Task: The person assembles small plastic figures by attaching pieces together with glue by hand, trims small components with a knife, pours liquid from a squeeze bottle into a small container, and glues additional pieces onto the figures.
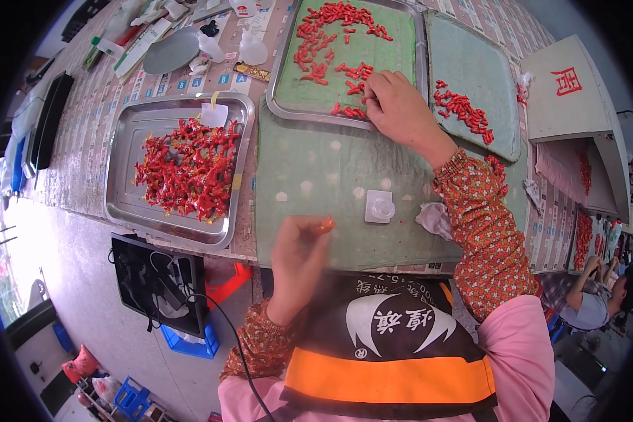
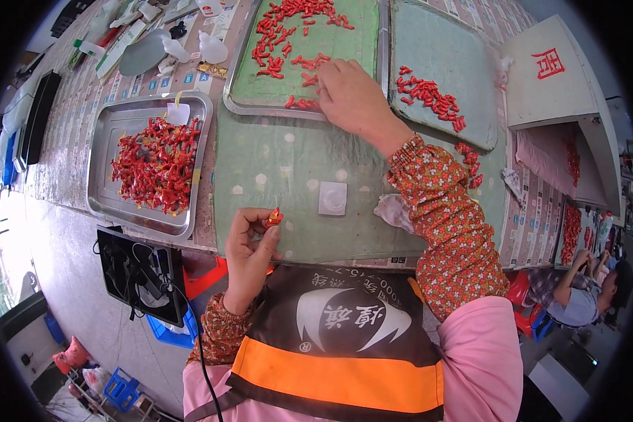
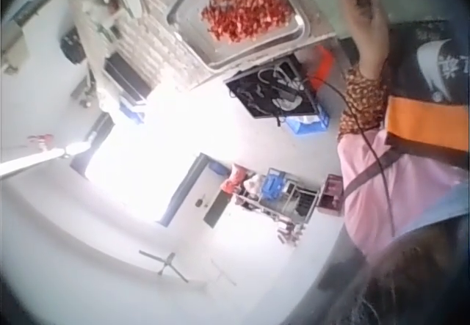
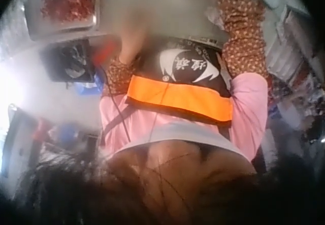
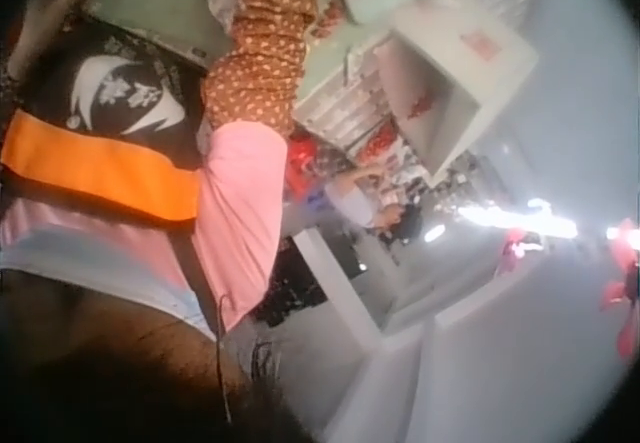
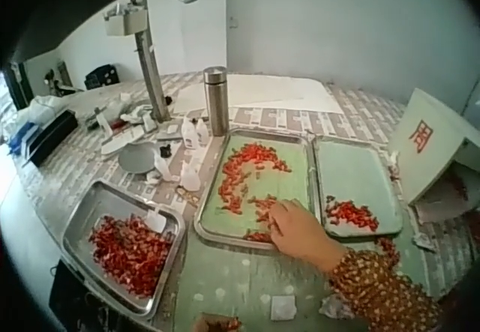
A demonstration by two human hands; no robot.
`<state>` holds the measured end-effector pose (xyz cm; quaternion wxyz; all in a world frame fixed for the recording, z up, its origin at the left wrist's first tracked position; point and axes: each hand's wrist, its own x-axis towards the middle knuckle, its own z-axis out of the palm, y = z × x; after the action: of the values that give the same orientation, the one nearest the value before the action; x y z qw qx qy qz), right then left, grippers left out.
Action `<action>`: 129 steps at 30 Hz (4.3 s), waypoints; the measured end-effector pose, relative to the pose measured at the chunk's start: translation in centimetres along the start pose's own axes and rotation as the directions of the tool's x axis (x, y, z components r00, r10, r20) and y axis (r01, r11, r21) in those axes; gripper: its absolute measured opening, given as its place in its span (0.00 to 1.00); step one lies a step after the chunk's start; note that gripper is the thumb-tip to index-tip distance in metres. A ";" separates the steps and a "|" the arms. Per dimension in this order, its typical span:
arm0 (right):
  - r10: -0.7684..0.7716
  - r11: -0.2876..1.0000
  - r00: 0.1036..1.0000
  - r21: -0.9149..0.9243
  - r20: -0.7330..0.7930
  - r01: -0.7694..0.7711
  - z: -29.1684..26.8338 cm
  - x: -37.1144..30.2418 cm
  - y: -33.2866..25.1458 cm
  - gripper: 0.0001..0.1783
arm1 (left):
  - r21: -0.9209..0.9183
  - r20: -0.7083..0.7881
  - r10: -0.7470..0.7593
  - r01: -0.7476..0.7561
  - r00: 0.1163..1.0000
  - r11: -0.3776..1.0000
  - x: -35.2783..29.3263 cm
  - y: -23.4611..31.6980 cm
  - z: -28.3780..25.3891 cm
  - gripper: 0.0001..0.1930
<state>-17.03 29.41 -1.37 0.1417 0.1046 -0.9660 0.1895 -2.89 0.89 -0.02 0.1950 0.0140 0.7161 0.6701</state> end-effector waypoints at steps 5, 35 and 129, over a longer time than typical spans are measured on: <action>0.022 0.999 1.000 0.048 0.018 -0.023 -0.7 0.2 -0.3 0.06 | 0.358 0.013 0.162 -0.156 0.987 0.921 0.4 1.3 0.2 0.09; 0.053 0.998 0.999 0.041 -0.005 -0.053 1.0 3.6 0.0 0.05 | 0.266 -0.021 0.177 -0.165 0.984 0.950 0.9 0.4 -0.7 0.14; 0.230 0.502 0.944 0.802 0.238 -0.325 -8.1 -12.2 -7.8 0.06 | -0.158 0.068 0.009 0.002 0.998 0.988 -0.8 0.4 0.6 0.11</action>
<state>-1.72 27.36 4.67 -0.0057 0.0121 -0.7699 0.6380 -2.04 1.30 0.57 0.2187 0.0227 0.6538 0.7241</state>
